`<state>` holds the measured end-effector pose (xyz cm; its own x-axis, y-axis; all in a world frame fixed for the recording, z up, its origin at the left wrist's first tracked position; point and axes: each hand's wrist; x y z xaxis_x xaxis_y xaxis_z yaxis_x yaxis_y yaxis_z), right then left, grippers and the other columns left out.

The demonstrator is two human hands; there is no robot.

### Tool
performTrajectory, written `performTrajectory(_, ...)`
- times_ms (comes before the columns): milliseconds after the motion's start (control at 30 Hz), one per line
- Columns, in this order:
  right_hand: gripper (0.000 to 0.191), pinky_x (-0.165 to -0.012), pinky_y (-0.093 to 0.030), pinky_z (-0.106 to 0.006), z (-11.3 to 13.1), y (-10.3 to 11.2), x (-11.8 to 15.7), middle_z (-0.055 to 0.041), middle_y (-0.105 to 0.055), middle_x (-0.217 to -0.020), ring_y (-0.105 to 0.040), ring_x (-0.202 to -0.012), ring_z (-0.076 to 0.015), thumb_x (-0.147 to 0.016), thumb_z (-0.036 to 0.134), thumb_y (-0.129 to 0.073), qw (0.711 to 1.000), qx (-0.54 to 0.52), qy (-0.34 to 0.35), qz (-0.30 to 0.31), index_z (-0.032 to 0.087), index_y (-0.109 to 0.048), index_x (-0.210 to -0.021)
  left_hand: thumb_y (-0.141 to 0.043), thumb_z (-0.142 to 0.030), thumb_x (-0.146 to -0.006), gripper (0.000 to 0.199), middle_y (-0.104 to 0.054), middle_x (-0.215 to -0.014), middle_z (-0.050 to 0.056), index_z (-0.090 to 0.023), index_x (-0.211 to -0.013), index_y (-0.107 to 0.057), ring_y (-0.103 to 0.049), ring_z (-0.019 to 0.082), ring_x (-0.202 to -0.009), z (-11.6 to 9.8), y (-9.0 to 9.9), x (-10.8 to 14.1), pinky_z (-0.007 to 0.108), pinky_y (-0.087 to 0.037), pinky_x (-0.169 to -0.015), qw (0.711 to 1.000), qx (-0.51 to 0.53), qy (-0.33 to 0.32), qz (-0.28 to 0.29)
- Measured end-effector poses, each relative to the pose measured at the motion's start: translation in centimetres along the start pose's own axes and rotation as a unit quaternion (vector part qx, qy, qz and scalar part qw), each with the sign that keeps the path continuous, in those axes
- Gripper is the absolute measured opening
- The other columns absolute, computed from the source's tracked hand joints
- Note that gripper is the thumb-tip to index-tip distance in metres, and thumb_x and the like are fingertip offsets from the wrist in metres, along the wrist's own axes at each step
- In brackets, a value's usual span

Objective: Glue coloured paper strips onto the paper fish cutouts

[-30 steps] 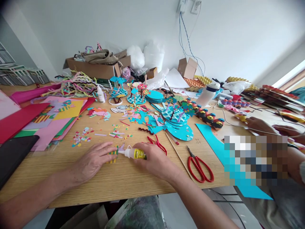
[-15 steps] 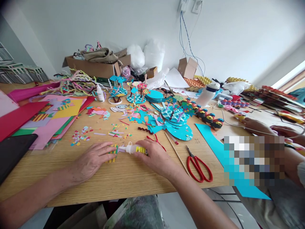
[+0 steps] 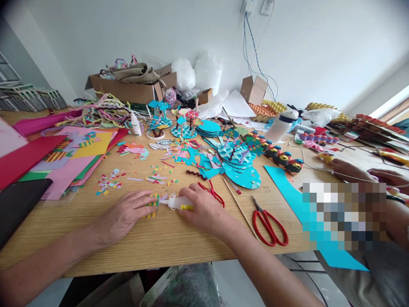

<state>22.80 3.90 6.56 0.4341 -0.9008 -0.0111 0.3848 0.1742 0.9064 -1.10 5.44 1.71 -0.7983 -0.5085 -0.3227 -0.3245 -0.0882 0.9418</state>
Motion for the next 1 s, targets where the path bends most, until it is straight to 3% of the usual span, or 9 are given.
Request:
performTrajectory(333, 0.030, -0.060, -0.034, -0.024, 0.27, 0.05, -0.31, -0.0033, -0.055, -0.087, -0.055, -0.075, -0.0160, -0.075, 0.016, -0.051, 0.986, 0.161, 0.015, 0.050, 0.024, -0.055, -0.103, -0.032, -0.009, -0.085, 0.033, -0.058, -0.114, 0.006, -0.019, -0.103, -0.057, -0.042, 0.023, -0.112, -0.06, 0.10, -0.08, 0.040, -0.038, -0.089, 1.000, 0.000, 0.003, 0.010)
performTrajectory(533, 0.033, -0.064, -0.036, -0.027, 0.67, 0.50, -0.19, -0.0064, -0.058, -0.088, -0.056, -0.081, -0.0201, -0.085, 0.040, -0.040, 0.984, 0.163, 0.026, 0.064, 0.023, -0.050, -0.111, -0.029, -0.010, -0.087, 0.034, -0.060, -0.109, 0.005, -0.019, -0.101, -0.059, -0.045, 0.021, -0.106, -0.34, 0.35, -0.38, 0.038, -0.040, -0.086, 1.000, 0.003, 0.004, -0.006)
performTrajectory(633, 0.030, -0.066, -0.037, -0.028, 0.82, 0.52, -0.11, -0.0067, -0.056, -0.088, -0.055, -0.083, -0.0194, -0.089, 0.037, -0.033, 0.986, 0.159, 0.020, 0.048, 0.020, -0.052, -0.105, -0.028, -0.010, -0.087, 0.035, -0.061, -0.106, 0.005, -0.018, -0.103, -0.058, -0.046, 0.020, -0.105, -0.29, 0.19, -0.36, 0.037, -0.039, -0.086, 1.000, 0.000, 0.001, -0.024)
performTrajectory(767, 0.029, -0.066, -0.037, -0.027, 0.72, 0.19, -0.05, -0.0059, -0.054, -0.087, -0.055, -0.079, -0.0184, -0.084, 0.042, -0.040, 0.987, 0.156, 0.002, 0.036, 0.018, -0.056, -0.089, -0.028, -0.010, -0.087, 0.035, -0.060, -0.108, 0.006, -0.019, -0.103, -0.059, -0.045, 0.021, -0.106, -0.18, 0.00, -0.27, 0.038, -0.040, -0.086, 1.000, 0.005, -0.004, -0.025)
performTrajectory(1000, 0.019, -0.058, -0.035, -0.025, 0.45, -0.28, -0.37, -0.0044, -0.054, -0.087, -0.055, -0.071, -0.0160, -0.077, 0.036, -0.049, 0.984, 0.176, 0.001, 0.019, 0.021, -0.056, -0.087, -0.030, -0.010, -0.087, 0.036, -0.060, -0.108, 0.006, -0.020, -0.106, -0.059, -0.043, 0.022, -0.109, -0.03, -0.12, -0.14, 0.040, -0.040, -0.086, 1.000, 0.004, 0.001, -0.017)
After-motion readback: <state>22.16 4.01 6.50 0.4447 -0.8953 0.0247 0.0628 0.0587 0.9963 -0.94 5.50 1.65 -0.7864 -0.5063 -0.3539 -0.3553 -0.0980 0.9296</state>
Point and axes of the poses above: each hand's wrist, its own x-axis away from the middle knuckle, its own y-axis out of the back of the hand, z = x × y
